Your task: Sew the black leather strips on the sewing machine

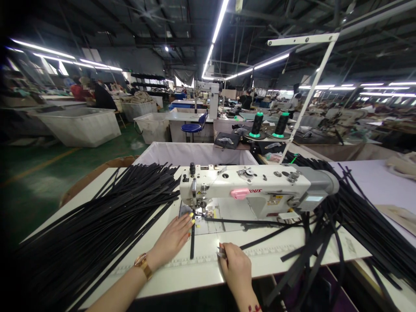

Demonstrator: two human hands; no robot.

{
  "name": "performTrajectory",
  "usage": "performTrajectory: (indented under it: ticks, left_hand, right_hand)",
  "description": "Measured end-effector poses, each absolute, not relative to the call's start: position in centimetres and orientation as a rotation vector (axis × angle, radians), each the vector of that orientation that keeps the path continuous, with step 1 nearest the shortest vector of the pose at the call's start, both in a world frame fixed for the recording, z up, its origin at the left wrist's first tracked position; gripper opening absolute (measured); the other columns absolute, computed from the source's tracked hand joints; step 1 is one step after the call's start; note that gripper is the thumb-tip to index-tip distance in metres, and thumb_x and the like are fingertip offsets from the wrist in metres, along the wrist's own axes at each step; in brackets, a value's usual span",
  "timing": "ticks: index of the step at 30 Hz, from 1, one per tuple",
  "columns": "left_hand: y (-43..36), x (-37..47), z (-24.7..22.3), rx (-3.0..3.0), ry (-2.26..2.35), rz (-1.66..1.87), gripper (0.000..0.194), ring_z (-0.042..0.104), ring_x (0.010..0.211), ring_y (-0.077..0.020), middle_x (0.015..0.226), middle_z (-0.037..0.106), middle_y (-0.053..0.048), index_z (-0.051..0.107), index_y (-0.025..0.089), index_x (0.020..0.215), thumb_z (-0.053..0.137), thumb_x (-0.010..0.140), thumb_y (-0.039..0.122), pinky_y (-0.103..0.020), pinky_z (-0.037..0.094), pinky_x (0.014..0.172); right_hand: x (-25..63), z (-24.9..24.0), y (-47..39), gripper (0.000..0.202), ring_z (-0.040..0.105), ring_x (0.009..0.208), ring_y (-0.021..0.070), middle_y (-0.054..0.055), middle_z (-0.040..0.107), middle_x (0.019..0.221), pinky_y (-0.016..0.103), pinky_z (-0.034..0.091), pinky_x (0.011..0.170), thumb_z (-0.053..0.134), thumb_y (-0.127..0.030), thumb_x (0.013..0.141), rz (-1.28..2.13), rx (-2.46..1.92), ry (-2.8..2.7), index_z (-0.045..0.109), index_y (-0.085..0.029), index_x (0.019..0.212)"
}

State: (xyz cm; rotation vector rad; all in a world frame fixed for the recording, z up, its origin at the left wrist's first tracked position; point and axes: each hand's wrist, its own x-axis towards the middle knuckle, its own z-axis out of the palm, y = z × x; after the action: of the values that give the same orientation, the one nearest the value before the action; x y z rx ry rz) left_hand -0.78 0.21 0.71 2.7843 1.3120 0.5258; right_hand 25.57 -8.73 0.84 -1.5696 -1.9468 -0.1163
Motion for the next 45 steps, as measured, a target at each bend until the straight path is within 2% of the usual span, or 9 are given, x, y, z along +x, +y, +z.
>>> performTrajectory:
  ticks: [8,22,29,45]
  left_hand:
    - [0.2,-0.7,0.8,2.774,1.324,0.517,0.042,0.035,0.137,-0.0257,0.148,0.041,-0.007,0.044,0.021,0.14,0.035,0.099,0.029,-0.052,0.035,0.11]
    - [0.3,-0.6,0.6,2.751,1.32,0.575,0.041,0.039,0.135,-0.0263,0.145,0.045,-0.007,0.047,0.021,0.137,0.039,0.097,0.025,-0.052,0.035,0.11]
    - [0.7,-0.5,0.4,2.738,1.325,0.556,0.041,0.039,0.134,-0.0262,0.144,0.046,-0.008,0.048,0.021,0.136,0.042,0.096,0.023,-0.052,0.035,0.109]
    - [1.2,-0.4,0.2,2.74,1.32,0.574,0.038,0.042,0.132,-0.027,0.143,0.047,-0.009,0.051,0.02,0.132,0.042,0.095,0.023,-0.051,0.037,0.108]
  right_hand:
    - [25.8,0.7,-8.6,0.019,0.068,0.07,0.0186,0.005,0.072,0.079,0.026,0.049,0.062,0.044,-0.015,0.082,-0.075,-1.608,-1.937,0.062,-0.019,0.087]
    - [25.7,1.0,-8.6,0.021,0.068,0.068,0.0179,0.006,0.072,0.079,0.026,0.05,0.061,0.043,-0.019,0.085,-0.021,-1.616,-1.929,0.064,-0.019,0.087]
    - [25.9,0.4,-8.7,0.022,0.069,0.073,0.0193,0.006,0.072,0.081,0.027,0.051,0.064,0.044,-0.015,0.081,0.024,-1.624,-1.931,0.064,-0.018,0.091]
    - [25.8,0.8,-8.5,0.02,0.068,0.07,0.0179,0.006,0.072,0.079,0.025,0.05,0.062,0.045,-0.016,0.082,0.036,-1.622,-1.929,0.064,-0.019,0.089]
